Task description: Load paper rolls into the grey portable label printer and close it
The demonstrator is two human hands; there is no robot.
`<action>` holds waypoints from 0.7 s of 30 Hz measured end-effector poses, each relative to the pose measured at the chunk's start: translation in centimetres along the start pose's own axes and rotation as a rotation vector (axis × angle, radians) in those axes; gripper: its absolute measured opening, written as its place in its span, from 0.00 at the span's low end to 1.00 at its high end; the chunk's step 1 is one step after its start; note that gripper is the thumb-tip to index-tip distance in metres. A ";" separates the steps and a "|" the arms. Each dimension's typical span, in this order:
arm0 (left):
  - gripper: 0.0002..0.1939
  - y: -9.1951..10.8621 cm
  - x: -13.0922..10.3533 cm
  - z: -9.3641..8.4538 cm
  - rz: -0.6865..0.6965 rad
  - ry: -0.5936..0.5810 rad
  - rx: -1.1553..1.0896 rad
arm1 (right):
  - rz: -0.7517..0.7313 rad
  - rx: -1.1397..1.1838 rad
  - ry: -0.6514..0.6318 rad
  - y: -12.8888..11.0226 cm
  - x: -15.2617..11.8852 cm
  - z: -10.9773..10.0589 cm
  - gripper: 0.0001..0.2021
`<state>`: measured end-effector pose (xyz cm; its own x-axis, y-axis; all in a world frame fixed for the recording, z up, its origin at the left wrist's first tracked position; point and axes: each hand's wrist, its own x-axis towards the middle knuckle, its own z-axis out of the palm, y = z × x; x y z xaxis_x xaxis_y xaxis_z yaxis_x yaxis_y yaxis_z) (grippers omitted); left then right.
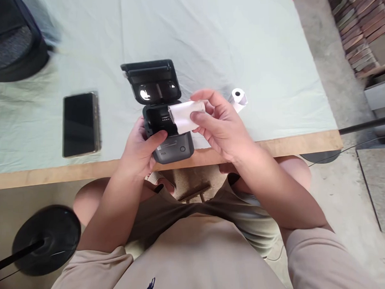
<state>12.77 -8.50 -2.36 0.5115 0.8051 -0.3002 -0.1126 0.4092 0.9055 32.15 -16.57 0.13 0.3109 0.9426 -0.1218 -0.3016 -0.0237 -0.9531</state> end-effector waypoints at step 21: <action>0.37 -0.4 -0.1 0.1 0.052 -0.113 -0.030 | -0.418 -0.938 -0.114 -3.2 0.7 2.1 0.13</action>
<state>12.87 -8.75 -2.67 0.5967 0.7730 -0.2155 -0.1665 0.3819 0.9091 31.44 -15.18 3.69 0.1274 0.9601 0.2488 0.6505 0.1085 -0.7517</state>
